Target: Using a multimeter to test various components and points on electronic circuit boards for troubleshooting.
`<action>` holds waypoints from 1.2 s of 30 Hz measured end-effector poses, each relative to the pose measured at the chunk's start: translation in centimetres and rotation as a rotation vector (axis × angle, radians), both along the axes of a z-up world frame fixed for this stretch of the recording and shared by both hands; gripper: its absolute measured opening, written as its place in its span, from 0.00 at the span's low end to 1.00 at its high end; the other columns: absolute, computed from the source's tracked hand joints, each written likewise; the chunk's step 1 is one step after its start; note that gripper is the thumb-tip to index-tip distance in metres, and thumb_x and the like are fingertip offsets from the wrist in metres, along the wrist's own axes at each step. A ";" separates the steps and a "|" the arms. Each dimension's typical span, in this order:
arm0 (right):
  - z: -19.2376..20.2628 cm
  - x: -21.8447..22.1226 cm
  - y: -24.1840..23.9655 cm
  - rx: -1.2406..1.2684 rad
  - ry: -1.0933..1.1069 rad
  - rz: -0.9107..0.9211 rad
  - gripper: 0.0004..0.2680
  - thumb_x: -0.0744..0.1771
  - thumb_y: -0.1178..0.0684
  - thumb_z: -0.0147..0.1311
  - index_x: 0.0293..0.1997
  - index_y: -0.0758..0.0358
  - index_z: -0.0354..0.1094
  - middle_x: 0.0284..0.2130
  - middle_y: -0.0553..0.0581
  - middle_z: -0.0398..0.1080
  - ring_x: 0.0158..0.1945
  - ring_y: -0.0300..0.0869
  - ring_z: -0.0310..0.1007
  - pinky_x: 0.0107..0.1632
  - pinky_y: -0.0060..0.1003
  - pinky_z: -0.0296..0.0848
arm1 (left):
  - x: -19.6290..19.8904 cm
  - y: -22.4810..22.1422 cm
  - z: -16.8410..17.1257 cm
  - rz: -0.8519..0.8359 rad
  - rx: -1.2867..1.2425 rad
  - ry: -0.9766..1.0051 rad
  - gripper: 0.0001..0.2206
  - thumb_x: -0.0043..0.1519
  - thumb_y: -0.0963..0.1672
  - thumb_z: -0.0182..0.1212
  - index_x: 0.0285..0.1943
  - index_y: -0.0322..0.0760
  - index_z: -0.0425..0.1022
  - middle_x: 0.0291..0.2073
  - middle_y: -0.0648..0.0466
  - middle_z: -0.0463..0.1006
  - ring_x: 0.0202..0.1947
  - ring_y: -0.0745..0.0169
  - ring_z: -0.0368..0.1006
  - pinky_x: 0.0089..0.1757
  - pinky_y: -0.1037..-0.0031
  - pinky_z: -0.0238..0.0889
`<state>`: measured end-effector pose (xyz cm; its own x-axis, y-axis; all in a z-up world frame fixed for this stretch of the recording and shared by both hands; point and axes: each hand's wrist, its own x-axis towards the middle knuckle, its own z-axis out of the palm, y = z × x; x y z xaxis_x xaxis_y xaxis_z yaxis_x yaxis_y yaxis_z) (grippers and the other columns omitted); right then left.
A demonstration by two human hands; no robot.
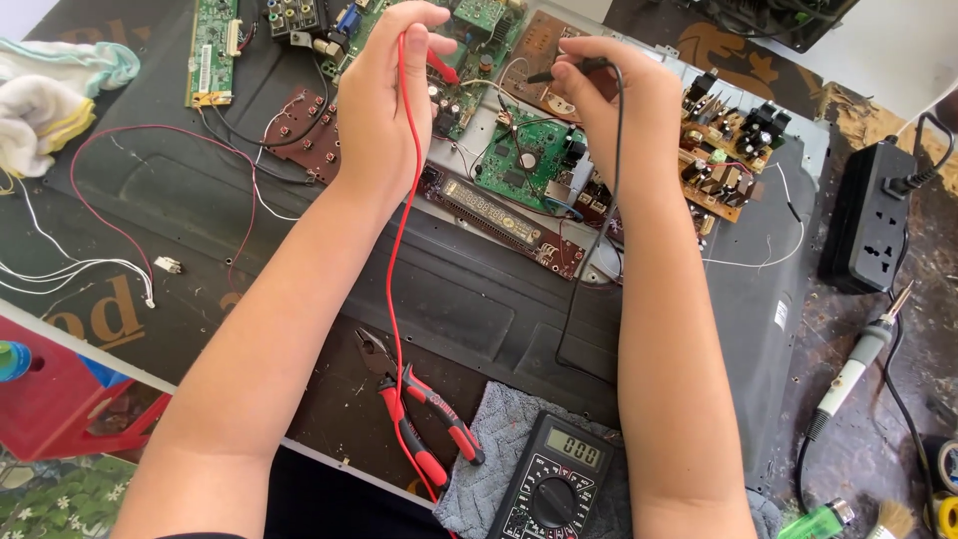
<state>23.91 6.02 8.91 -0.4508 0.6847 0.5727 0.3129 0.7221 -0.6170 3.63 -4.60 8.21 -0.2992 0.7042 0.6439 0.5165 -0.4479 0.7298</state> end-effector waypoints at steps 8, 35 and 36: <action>0.0 -0.1 -0.2 0.012 -0.117 0.001 0.08 0.71 0.56 0.53 0.53 0.66 0.73 0.35 0.58 0.80 0.40 0.43 0.81 0.44 0.39 0.82 | 0.1 0.1 0.2 0.007 0.026 0.047 0.13 0.76 0.48 0.36 0.54 0.42 0.67 0.39 0.50 0.81 0.20 0.70 0.64 0.27 0.80 0.67; 0.4 -1.1 -1.9 -0.280 0.020 -0.188 0.10 0.71 0.51 0.49 0.52 0.63 0.74 0.40 0.56 0.80 0.40 0.39 0.85 0.45 0.30 0.86 | 0.0 0.2 0.0 0.082 -0.092 0.023 0.11 0.76 0.46 0.39 0.58 0.48 0.70 0.40 0.56 0.82 0.20 0.70 0.67 0.28 0.78 0.63; 0.5 -1.0 -2.0 -0.281 0.020 -0.188 0.10 0.71 0.51 0.49 0.52 0.63 0.74 0.40 0.56 0.80 0.40 0.39 0.85 0.45 0.30 0.86 | 0.1 0.1 0.0 0.081 -0.093 0.022 0.11 0.76 0.46 0.39 0.58 0.48 0.70 0.40 0.56 0.82 0.20 0.70 0.67 0.28 0.78 0.63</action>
<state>22.93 3.99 9.41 -0.2922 0.8872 0.3572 0.4108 0.4537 -0.7908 3.72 -4.46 8.17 -0.3442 0.7352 0.5839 0.5650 -0.3345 0.7543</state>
